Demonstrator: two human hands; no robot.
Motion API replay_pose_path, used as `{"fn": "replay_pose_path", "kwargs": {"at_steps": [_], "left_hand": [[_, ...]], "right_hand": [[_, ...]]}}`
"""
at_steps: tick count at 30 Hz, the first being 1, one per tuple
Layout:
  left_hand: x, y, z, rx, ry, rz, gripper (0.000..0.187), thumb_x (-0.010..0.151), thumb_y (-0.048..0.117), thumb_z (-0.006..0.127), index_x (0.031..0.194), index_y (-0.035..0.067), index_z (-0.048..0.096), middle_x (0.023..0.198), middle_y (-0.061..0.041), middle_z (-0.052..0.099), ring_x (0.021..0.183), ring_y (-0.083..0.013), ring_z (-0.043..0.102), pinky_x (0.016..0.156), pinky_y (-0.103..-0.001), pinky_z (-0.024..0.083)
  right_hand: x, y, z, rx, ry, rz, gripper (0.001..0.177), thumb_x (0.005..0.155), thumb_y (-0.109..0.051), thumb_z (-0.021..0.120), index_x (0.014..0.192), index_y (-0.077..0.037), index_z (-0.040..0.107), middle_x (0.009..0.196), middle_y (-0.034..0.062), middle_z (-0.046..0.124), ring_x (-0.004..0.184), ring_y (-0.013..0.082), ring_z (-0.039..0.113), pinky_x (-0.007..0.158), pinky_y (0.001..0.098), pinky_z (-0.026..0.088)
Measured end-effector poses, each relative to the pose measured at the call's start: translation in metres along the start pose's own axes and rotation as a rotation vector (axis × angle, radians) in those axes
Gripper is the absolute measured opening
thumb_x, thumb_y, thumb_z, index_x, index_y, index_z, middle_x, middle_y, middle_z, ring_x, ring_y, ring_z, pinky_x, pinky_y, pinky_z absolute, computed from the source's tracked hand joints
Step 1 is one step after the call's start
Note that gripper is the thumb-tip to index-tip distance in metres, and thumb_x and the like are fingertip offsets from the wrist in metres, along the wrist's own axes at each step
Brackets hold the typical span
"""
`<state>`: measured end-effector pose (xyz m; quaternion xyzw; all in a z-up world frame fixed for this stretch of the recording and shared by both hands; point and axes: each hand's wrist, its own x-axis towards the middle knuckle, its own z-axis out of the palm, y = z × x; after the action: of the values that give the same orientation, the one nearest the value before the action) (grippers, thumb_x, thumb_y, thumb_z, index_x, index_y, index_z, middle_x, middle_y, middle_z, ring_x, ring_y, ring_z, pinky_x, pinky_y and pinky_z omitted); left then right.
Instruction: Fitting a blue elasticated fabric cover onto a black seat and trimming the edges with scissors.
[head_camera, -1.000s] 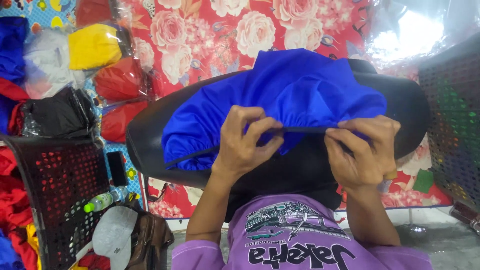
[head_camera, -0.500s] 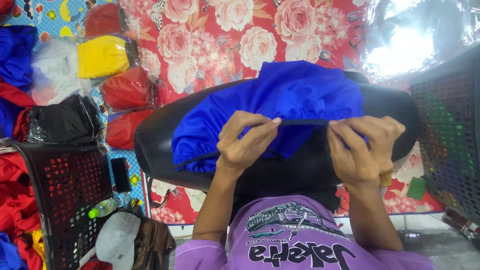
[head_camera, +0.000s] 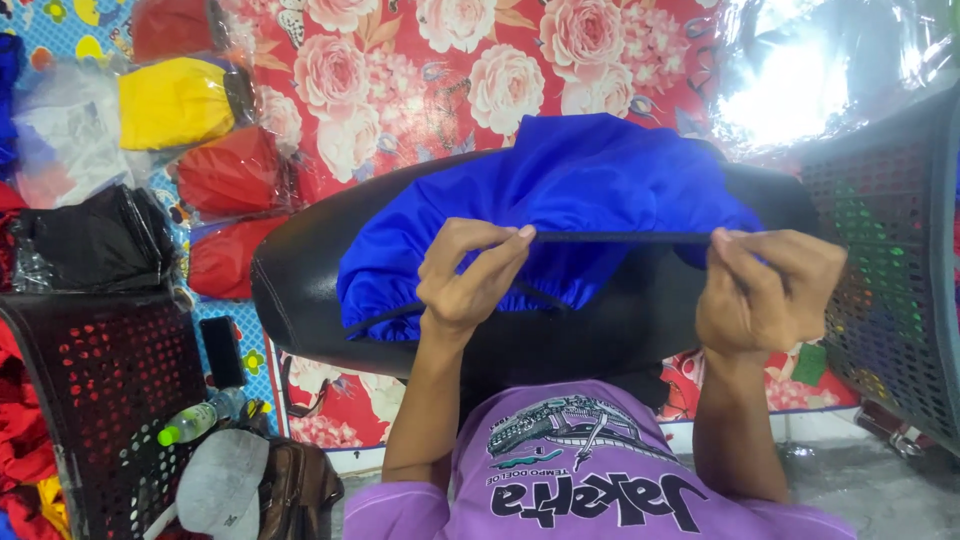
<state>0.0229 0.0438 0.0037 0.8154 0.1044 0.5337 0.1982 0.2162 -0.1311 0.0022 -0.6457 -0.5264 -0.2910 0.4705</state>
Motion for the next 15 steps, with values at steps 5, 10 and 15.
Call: {"fn": "replay_pose_path", "kwargs": {"at_steps": [5, 10, 15], "left_hand": [[-0.003, -0.007, -0.006, 0.012, 0.009, 0.006, 0.019, 0.086, -0.010, 0.085, 0.098, 0.001, 0.075, 0.090, -0.010, 0.066, 0.074, -0.0214, 0.066, 0.064, -0.032, 0.058], [-0.003, -0.010, -0.010, 0.014, -0.006, 0.000, 0.020, 0.085, -0.012, 0.085, 0.098, 0.000, 0.074, 0.084, -0.009, 0.066, 0.072, -0.0206, 0.067, 0.063, -0.030, 0.058], [0.001, -0.009, -0.012, 0.010, -0.075, -0.041, 0.026, 0.088, -0.010, 0.086, 0.107, 0.003, 0.074, 0.084, -0.008, 0.064, 0.073, -0.0202, 0.065, 0.065, -0.030, 0.059]], "right_hand": [[-0.012, 0.019, -0.009, -0.022, -0.025, 0.015, 0.030, 0.092, 0.039, 0.078, 0.087, 0.011, 0.070, 0.087, 0.0218, 0.060, 0.077, 0.0365, 0.056, 0.066, 0.0445, 0.050], [-0.020, 0.032, -0.014, -0.056, -0.067, 0.065, 0.028, 0.095, 0.036, 0.079, 0.091, 0.009, 0.070, 0.087, 0.0206, 0.061, 0.078, 0.0358, 0.060, 0.070, 0.0466, 0.052], [-0.016, 0.021, -0.006, 0.021, -0.100, 0.148, 0.029, 0.092, 0.038, 0.075, 0.095, 0.010, 0.071, 0.088, 0.0235, 0.067, 0.079, 0.0370, 0.061, 0.072, 0.0461, 0.051]]}}
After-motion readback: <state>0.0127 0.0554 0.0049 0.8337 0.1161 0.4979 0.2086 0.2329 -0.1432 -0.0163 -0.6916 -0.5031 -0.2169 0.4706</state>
